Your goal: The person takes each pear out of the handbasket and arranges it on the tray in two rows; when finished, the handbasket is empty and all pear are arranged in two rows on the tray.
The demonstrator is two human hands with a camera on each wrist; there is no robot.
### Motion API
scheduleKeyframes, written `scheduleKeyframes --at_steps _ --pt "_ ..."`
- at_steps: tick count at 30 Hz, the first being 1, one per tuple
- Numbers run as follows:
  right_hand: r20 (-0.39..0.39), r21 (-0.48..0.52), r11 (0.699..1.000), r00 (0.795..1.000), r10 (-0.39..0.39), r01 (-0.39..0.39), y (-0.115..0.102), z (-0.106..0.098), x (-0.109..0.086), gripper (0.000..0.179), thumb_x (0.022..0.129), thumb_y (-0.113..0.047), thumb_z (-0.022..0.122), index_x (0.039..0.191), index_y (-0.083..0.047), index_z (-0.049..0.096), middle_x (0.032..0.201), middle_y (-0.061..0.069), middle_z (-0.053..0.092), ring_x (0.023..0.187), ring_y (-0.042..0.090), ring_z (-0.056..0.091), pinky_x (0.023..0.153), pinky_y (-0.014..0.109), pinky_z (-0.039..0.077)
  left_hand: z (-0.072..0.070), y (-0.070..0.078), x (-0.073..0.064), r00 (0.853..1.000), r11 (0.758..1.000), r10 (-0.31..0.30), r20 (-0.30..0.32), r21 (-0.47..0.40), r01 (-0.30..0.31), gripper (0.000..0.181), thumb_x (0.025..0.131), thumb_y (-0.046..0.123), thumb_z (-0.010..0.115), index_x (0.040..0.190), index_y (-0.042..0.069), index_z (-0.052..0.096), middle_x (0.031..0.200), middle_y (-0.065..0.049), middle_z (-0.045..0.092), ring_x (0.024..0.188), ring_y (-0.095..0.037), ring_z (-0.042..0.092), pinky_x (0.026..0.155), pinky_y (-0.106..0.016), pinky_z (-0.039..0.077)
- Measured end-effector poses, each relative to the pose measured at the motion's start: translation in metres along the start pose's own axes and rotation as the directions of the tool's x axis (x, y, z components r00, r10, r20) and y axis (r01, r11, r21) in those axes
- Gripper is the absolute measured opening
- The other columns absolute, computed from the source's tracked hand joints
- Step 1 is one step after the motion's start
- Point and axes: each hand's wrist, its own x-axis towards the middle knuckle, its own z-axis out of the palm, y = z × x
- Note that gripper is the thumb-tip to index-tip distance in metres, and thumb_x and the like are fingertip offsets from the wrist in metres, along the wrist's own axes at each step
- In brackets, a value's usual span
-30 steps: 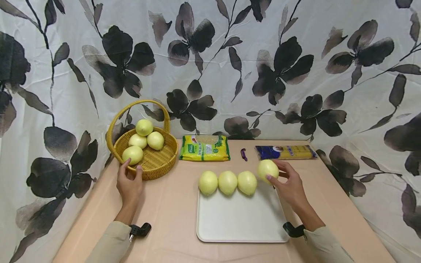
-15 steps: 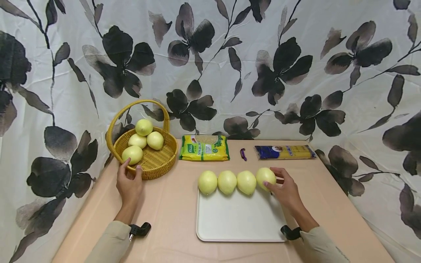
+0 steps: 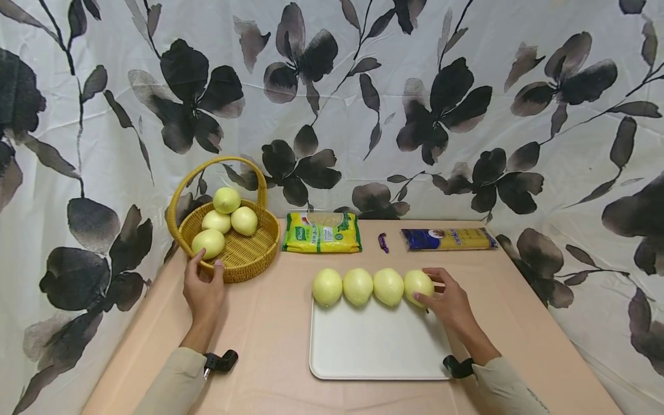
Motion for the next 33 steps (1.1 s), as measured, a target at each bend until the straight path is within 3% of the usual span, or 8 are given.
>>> scheduleKeyframes --at_steps 7,13,21,28,33 --pt "0.016 -0.013 1.000 1.000 0.014 -0.014 -0.006 -0.006 -0.003 0.072 0.091 -0.026 0.087 0.153 -0.015 0.053 0.155 0.024 0.054 0.140 0.047 0.054 0.106 0.060 0.057 0.000 0.000 0.001 1.000 1.000 -0.004 -0.001 0.000 0.004 0.052 0.107 0.025 0.064 0.156 0.015 0.051 0.167 -0.007 0.042 0.155 -0.026 0.040 0.121 -0.056 0.045" --pt "-0.018 -0.011 1.000 1.000 -0.020 0.020 -0.024 -0.012 0.001 0.073 0.093 -0.028 0.085 0.156 -0.015 0.051 0.160 0.021 0.050 0.147 0.045 0.046 0.114 0.056 0.052 0.000 0.000 0.000 1.000 1.000 0.001 0.002 -0.002 -0.001 0.052 0.107 0.024 0.063 0.156 0.015 0.051 0.167 -0.008 0.042 0.155 -0.026 0.040 0.121 -0.056 0.046" --pt "-0.089 0.077 0.987 0.987 -0.135 0.142 -0.074 -0.011 0.006 0.070 0.091 -0.029 0.087 0.152 -0.013 0.054 0.158 0.014 0.054 0.146 0.040 0.049 0.116 0.055 0.051 -0.001 0.000 0.000 1.000 1.000 -0.005 0.004 0.004 0.005 0.053 0.107 0.025 0.064 0.157 0.016 0.050 0.168 -0.007 0.041 0.155 -0.027 0.040 0.121 -0.056 0.046" --pt "-0.140 0.180 0.934 0.948 -0.286 0.308 -0.119 0.004 0.015 0.066 0.087 -0.024 0.091 0.145 -0.017 0.060 0.150 0.005 0.061 0.140 0.030 0.056 0.112 0.049 0.056 0.000 -0.003 0.001 1.000 1.000 -0.005 0.008 -0.002 0.005 0.053 0.107 0.026 0.063 0.157 0.016 0.050 0.168 -0.007 0.041 0.155 -0.027 0.041 0.121 -0.056 0.046" --pt "-0.114 0.231 0.906 0.934 -0.338 0.356 -0.149 0.020 0.020 0.067 0.086 -0.022 0.091 0.145 -0.017 0.060 0.151 0.004 0.061 0.142 0.031 0.055 0.112 0.049 0.055 0.000 -0.002 0.001 1.000 1.000 -0.004 0.003 0.008 0.004 0.052 0.107 0.027 0.063 0.157 0.017 0.051 0.168 -0.007 0.041 0.155 -0.025 0.040 0.121 -0.055 0.046"
